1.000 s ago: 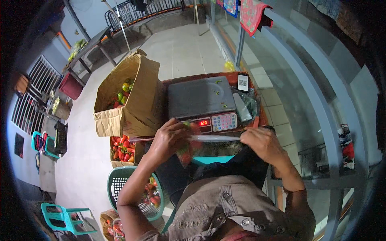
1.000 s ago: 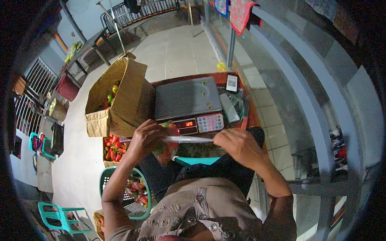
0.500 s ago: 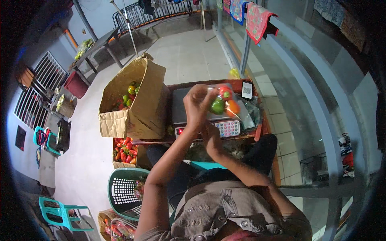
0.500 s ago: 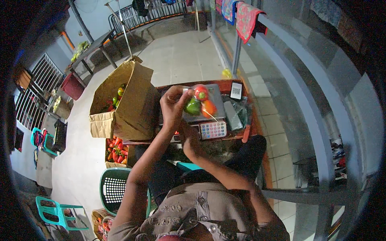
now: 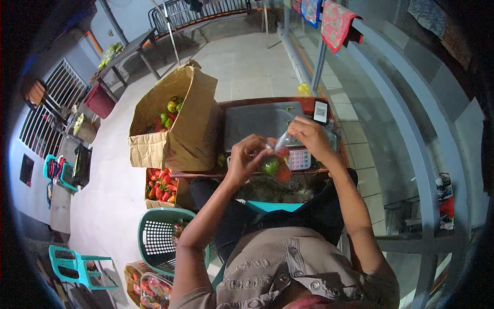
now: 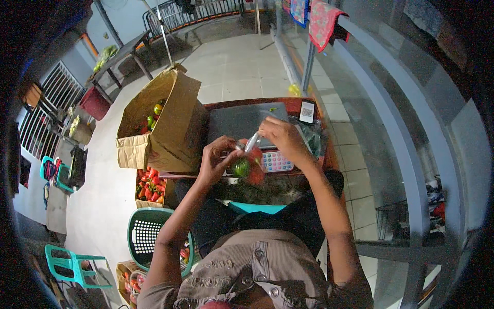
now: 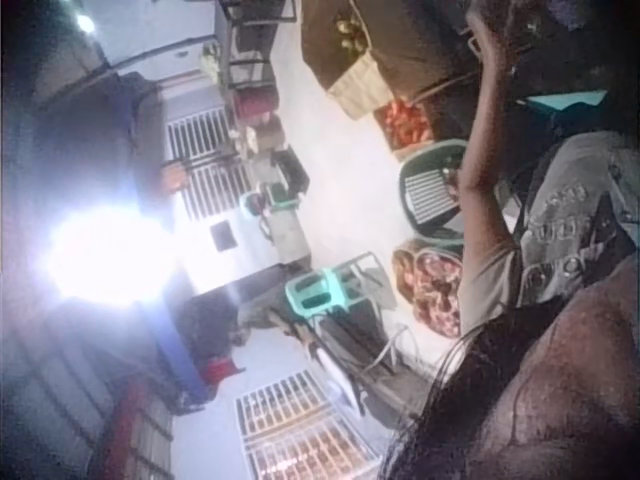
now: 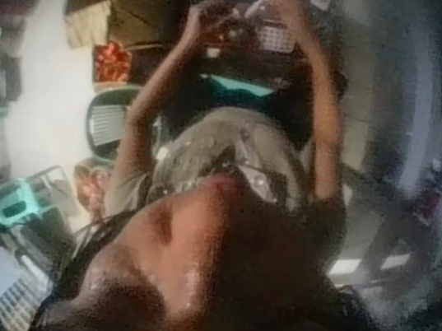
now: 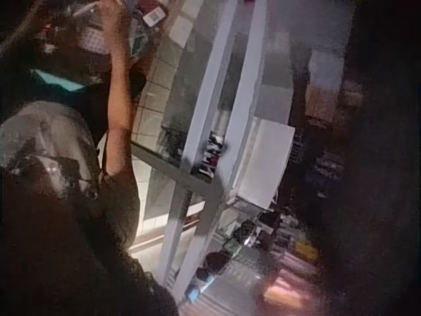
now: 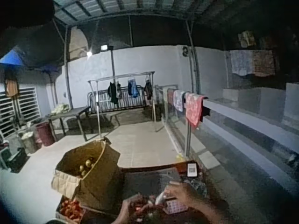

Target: The person takes various tomatoes and peppers from a large cardboard box, places them individually on an electronic scale to weigh them, and then places several into a plastic bag which is then knotted closed.

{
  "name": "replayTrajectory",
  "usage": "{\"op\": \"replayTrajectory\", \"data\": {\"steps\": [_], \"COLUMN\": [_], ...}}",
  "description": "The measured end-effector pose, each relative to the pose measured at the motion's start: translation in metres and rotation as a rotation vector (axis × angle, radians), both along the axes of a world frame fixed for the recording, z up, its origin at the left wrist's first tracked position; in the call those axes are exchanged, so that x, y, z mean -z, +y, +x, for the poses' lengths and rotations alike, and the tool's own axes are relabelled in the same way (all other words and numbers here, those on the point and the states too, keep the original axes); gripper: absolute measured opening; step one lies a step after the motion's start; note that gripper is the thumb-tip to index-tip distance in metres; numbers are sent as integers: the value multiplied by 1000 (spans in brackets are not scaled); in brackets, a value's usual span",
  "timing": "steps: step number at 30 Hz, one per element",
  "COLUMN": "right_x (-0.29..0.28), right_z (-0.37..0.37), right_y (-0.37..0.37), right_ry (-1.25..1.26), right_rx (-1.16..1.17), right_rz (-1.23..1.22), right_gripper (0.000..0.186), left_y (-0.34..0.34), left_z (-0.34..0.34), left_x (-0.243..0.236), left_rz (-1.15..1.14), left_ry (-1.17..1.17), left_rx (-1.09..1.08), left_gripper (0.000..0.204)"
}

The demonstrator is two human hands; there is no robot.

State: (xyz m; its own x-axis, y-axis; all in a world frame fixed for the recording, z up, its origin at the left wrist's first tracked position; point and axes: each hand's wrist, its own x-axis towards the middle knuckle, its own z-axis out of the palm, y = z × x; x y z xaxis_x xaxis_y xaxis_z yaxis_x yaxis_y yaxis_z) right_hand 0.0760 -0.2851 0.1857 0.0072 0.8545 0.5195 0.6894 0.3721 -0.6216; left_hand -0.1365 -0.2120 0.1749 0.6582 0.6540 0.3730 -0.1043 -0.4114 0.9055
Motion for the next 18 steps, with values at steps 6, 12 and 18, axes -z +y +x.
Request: {"op": "replayTrajectory", "data": {"steps": [6, 12, 18], "right_x": [2, 7, 51], "right_z": [14, -77, -67], "right_y": [15, -28, -26], "right_ry": [597, 1390, 1158], "right_rx": [-604, -251, -112], "right_rz": [-131, -270, -324], "right_gripper": [27, 35, 29], "left_y": [-28, -13, 22], "left_z": [6, 56, 56], "left_x": [-52, -57, 3], "left_rz": [291, -49, 517], "left_ry": [-98, -319, -72], "left_rx": [138, 115, -456], "left_gripper": [17, 14, 11]}}
